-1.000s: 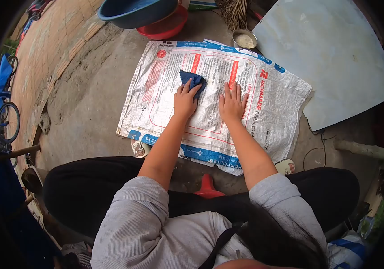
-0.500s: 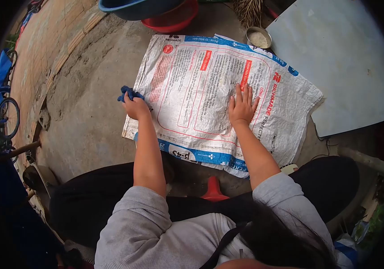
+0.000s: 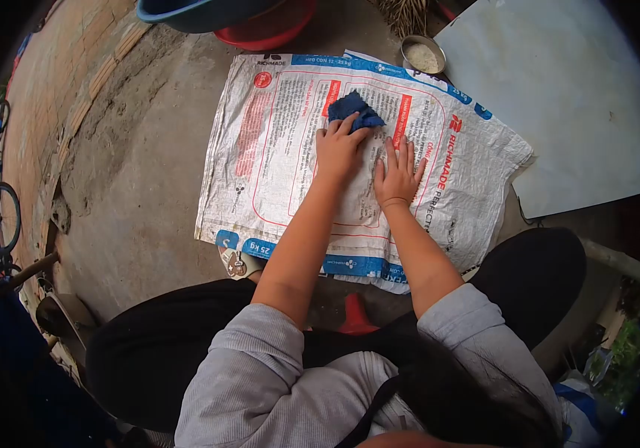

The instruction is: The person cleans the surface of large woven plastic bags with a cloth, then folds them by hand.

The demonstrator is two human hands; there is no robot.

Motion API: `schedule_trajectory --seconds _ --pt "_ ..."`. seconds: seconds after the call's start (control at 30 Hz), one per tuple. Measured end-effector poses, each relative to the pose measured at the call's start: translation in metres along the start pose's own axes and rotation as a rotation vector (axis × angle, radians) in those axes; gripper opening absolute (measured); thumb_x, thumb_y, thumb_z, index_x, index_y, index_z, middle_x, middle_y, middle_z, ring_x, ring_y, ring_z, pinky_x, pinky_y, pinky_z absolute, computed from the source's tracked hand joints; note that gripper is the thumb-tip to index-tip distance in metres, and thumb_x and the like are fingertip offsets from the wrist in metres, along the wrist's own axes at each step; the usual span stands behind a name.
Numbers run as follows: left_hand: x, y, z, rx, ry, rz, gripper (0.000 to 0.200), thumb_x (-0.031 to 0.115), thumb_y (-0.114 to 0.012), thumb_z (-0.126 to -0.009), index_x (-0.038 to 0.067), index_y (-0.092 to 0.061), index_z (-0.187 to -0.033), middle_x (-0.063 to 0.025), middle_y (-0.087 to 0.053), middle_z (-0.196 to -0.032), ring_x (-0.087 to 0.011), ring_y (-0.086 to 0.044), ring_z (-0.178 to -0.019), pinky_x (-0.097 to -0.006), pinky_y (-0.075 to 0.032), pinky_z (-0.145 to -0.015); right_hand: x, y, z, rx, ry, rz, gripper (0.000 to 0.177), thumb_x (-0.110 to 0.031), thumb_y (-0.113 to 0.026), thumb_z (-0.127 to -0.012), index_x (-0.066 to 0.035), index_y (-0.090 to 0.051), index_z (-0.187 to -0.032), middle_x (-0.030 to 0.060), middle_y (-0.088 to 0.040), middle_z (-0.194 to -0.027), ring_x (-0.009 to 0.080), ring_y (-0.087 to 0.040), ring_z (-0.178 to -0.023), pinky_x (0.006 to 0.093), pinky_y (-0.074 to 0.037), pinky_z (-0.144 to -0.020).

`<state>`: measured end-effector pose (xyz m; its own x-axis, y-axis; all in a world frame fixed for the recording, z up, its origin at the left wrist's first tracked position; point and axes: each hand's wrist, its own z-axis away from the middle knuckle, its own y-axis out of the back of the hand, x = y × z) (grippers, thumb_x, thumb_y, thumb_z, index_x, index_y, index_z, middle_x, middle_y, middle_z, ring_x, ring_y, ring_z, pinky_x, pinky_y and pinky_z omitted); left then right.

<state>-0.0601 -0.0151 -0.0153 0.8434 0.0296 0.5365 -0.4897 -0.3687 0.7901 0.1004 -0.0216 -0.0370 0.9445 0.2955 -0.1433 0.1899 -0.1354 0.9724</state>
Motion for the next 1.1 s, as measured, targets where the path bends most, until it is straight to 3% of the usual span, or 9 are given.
schedule_trajectory --seconds 0.1,0.23,0.37,0.5,0.63,0.7,0.77,0.9,1.1 --pt "-0.051 0.025 -0.013 0.075 0.267 -0.008 0.031 0.011 -0.064 -0.078 0.026 -0.074 -0.104 -0.0065 -0.065 -0.116 -0.029 -0.06 -0.101 -0.0408 -0.051 -0.082 0.0 0.001 -0.002 -0.008 -0.008 -0.003 0.057 -0.038 -0.048 -0.092 -0.025 -0.041 -0.147 0.0071 -0.031 -0.157 0.025 -0.027 -0.145 0.0535 -0.009 -0.117" --pt "-0.148 0.066 0.008 0.172 0.821 -0.079 0.035 0.013 -0.06 -0.08 0.027 -0.074 -0.109 -0.0086 -0.065 -0.114 -0.0321 -0.059 -0.107 -0.0426 -0.05 -0.089 -0.002 -0.002 -0.002 -0.011 -0.021 -0.031 0.057 -0.038 -0.049 -0.092 -0.025 -0.041 -0.147 0.0069 -0.031 -0.157 0.0248 -0.026 -0.145 0.0533 -0.009 -0.117" --pt "-0.165 0.072 0.0 0.675 0.912 0.053 0.035 0.013 -0.058 -0.084 0.02 -0.071 -0.116 -0.0181 -0.064 -0.106 -0.0361 -0.062 -0.095 -0.0429 -0.05 -0.084 -0.001 -0.001 -0.002 -0.033 -0.034 -0.033 0.057 -0.037 -0.049 -0.092 -0.025 -0.041 -0.147 0.0065 -0.03 -0.157 0.0245 -0.026 -0.145 0.053 -0.009 -0.117" --pt "-0.07 0.036 -0.069 0.587 0.377 0.236 0.034 0.014 -0.06 -0.086 0.019 -0.068 -0.12 -0.0169 -0.062 -0.102 -0.0369 -0.059 -0.094 -0.043 -0.047 -0.085 -0.002 0.001 -0.003 -0.054 -0.037 -0.079 0.058 -0.036 -0.049 -0.092 -0.025 -0.04 -0.148 0.0063 -0.028 -0.158 0.0255 -0.023 -0.146 0.0534 -0.006 -0.117" --pt "0.049 -0.023 -0.082 0.015 0.01 0.265 0.044 0.015 -0.062 -0.081 0.024 -0.064 -0.124 -0.0128 -0.062 -0.115 -0.0326 -0.058 -0.102 -0.0425 -0.047 -0.087 0.005 -0.006 -0.001 -0.067 0.004 0.001 0.062 -0.038 -0.048 -0.092 -0.019 -0.035 -0.15 0.0089 -0.029 -0.157 0.0282 -0.022 -0.147 0.0565 -0.007 -0.116" --pt "0.077 -0.059 -0.061 -0.227 -0.263 0.069 0.04 0.017 -0.061 -0.08 0.026 -0.067 -0.119 -0.0097 -0.062 -0.116 -0.0284 -0.057 -0.102 -0.0401 -0.046 -0.085 0.002 -0.01 -0.001 -0.269 -0.066 0.152 0.074 -0.045 -0.046 -0.093 -0.016 -0.017 -0.155 0.0078 -0.02 -0.16 0.027 -0.011 -0.15 0.0563 -0.002 -0.117" --pt "0.072 -0.07 -0.059 -0.182 -0.254 0.04 0.042 0.016 -0.062 -0.078 0.027 -0.067 -0.118 -0.0083 -0.063 -0.117 -0.0274 -0.058 -0.103 -0.0382 -0.046 -0.083 -0.002 -0.002 -0.007 -0.392 -0.097 0.175 0.075 -0.047 -0.046 -0.092 -0.017 -0.017 -0.155 0.0052 -0.018 -0.161 0.0241 -0.008 -0.15 0.0549 -0.001 -0.117" --pt "0.036 -0.062 -0.083 -0.019 -0.173 -0.052 0.039 0.013 -0.064 -0.075 0.026 -0.071 -0.111 -0.0069 -0.064 -0.114 -0.0282 -0.06 -0.097 -0.0408 -0.051 -0.076 0.004 0.001 -0.005 -0.192 -0.053 -0.01 0.059 -0.04 -0.048 -0.091 -0.022 -0.041 -0.147 0.0065 -0.027 -0.158 0.0249 -0.019 -0.148 0.0543 -0.007 -0.117" --pt "-0.109 -0.014 -0.093 0.096 0.441 -0.351 0.034 0.019 -0.062 -0.083 0.034 -0.071 -0.112 -0.0081 -0.062 -0.119 -0.0335 -0.06 -0.095 -0.0442 -0.053 -0.079 0.005 0.001 -0.006 -0.079 -0.044 -0.136 0.058 -0.037 -0.049 -0.091 -0.025 -0.041 -0.147 0.0072 -0.028 -0.158 0.0259 -0.024 -0.146 0.0543 -0.008 -0.117"
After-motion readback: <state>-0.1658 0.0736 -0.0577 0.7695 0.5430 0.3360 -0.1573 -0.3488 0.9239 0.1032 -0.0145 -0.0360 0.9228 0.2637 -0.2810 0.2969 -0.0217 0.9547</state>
